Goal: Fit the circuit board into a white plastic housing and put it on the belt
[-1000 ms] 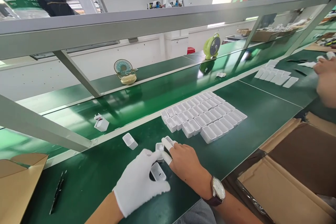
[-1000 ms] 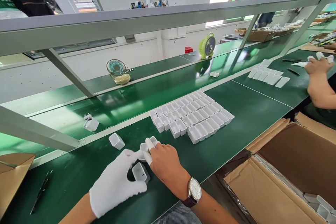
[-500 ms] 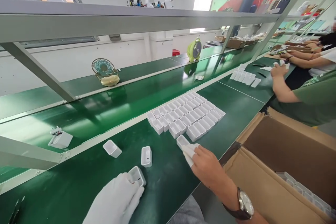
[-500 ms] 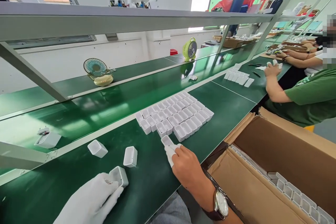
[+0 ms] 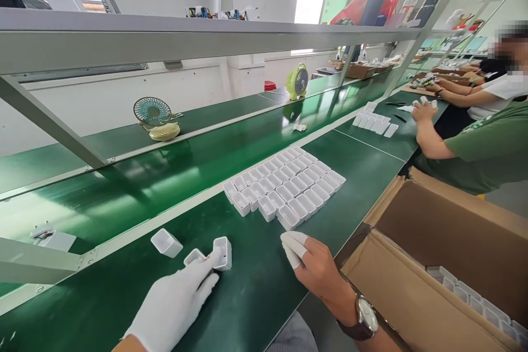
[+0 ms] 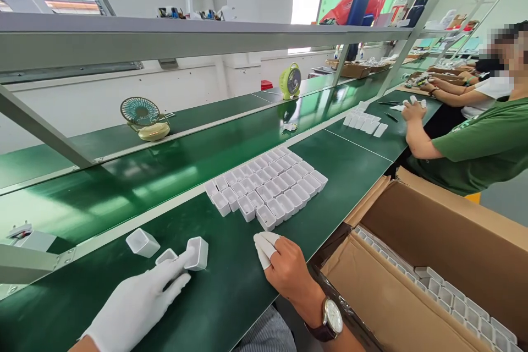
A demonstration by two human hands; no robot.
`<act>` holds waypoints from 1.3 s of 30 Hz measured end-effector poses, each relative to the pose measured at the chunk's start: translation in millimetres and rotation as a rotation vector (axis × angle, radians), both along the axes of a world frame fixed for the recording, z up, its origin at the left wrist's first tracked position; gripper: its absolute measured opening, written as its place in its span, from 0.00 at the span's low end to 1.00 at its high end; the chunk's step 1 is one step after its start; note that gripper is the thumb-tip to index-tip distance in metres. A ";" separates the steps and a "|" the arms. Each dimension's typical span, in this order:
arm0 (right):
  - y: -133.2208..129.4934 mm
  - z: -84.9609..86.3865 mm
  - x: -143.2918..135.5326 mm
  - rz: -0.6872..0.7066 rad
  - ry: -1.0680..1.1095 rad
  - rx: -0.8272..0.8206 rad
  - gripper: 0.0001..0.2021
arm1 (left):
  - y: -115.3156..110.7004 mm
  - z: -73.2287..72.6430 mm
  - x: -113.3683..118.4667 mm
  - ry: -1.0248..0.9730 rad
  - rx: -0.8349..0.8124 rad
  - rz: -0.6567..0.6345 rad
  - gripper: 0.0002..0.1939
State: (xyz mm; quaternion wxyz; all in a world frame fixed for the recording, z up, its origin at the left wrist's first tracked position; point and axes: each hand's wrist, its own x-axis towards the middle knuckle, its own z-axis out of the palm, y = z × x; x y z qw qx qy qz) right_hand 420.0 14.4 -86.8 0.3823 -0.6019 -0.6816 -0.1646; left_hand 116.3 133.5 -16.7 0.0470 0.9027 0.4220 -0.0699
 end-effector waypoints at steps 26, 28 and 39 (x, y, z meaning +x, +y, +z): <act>-13.4 -11.8 -4.5 0.215 0.443 0.129 0.16 | -32.9 -14.2 139.8 0.066 0.024 -0.354 0.25; -15.2 -12.0 -3.3 0.212 0.479 0.144 0.15 | -34.7 -15.8 148.0 -0.015 -0.011 -0.381 0.30; -6.0 -13.4 -4.1 0.211 0.370 0.092 0.22 | 14.3 -2.3 134.2 -0.207 0.053 -0.084 0.23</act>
